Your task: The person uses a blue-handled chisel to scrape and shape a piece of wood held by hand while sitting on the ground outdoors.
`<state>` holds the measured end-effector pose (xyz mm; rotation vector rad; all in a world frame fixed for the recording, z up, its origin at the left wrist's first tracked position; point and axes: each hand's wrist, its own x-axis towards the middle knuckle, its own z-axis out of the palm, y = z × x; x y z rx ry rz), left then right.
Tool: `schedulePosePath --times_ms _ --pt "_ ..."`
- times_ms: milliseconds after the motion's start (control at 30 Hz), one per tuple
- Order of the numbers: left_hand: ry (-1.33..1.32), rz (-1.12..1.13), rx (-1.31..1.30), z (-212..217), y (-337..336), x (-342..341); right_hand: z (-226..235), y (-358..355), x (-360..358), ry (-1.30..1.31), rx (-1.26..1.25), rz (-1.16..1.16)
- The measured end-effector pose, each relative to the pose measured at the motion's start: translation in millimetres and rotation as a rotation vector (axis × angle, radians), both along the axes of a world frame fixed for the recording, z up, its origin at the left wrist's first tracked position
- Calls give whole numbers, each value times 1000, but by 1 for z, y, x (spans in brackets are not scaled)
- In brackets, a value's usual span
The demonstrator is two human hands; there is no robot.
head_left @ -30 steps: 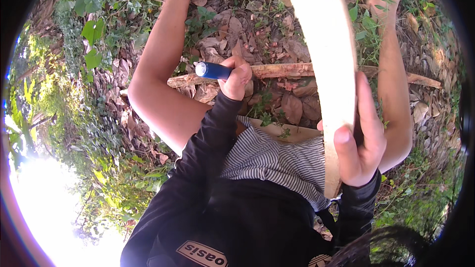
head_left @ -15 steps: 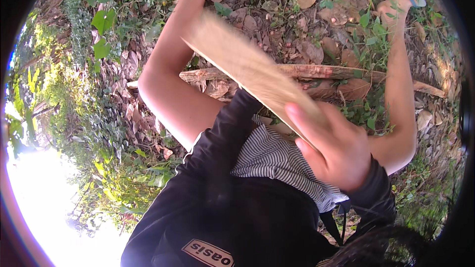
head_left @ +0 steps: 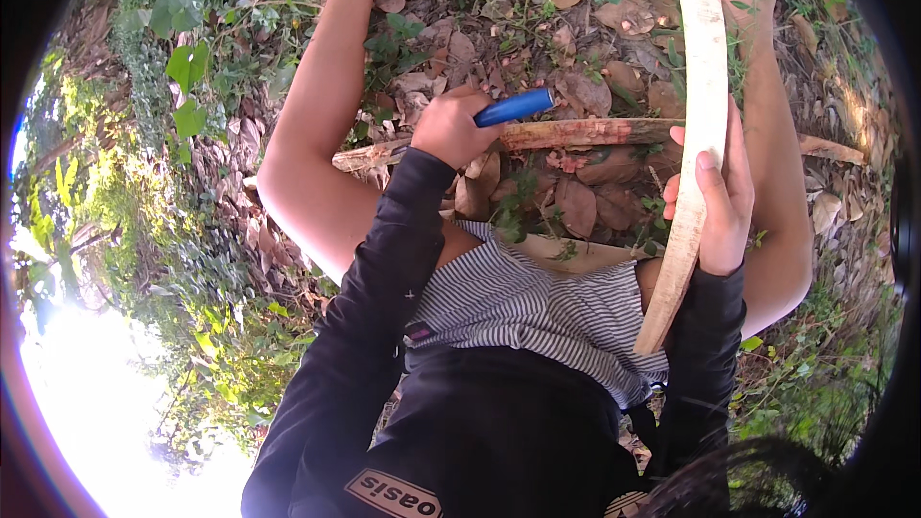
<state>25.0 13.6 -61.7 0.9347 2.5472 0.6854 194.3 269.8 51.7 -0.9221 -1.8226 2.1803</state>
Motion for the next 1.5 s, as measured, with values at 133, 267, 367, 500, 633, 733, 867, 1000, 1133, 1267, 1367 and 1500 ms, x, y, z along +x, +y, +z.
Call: schedulePosePath --times_ms 133,267,367,500,633,733,867,1000,1133,1267,1367,1500 --pt "-142 -194 -78 -11 0 11 -10 6 2 31 -34 -43" --pt "-76 -231 -316 -14 4 16 -13 13 4 56 -41 -83" --pt "-16 -286 -361 -12 15 17 -10 21 9 66 -38 -102" --pt "-22 -352 -247 -7 37 18 -8 26 15 92 -54 -188" --pt "1 -336 -161 -22 76 24 -6 25 20 94 -27 -233" --pt "-203 -219 171 -16 72 13 -10 25 29 84 -40 -217" --pt "-370 4 167 34 93 0 -14 22 36 66 -119 -249" --pt "-46 -119 249 35 132 54 4 21 41 107 110 -383" --pt "-114 -279 226 18 161 101 22 35 67 78 384 -583" --pt "-28 -370 313 -11 159 105 32 33 94 134 300 -474" --pt "-125 -355 266 -3 162 102 25 24 102 85 256 -473" --pt "-85 -182 448 -7 167 103 7 15 93 16 340 -429"
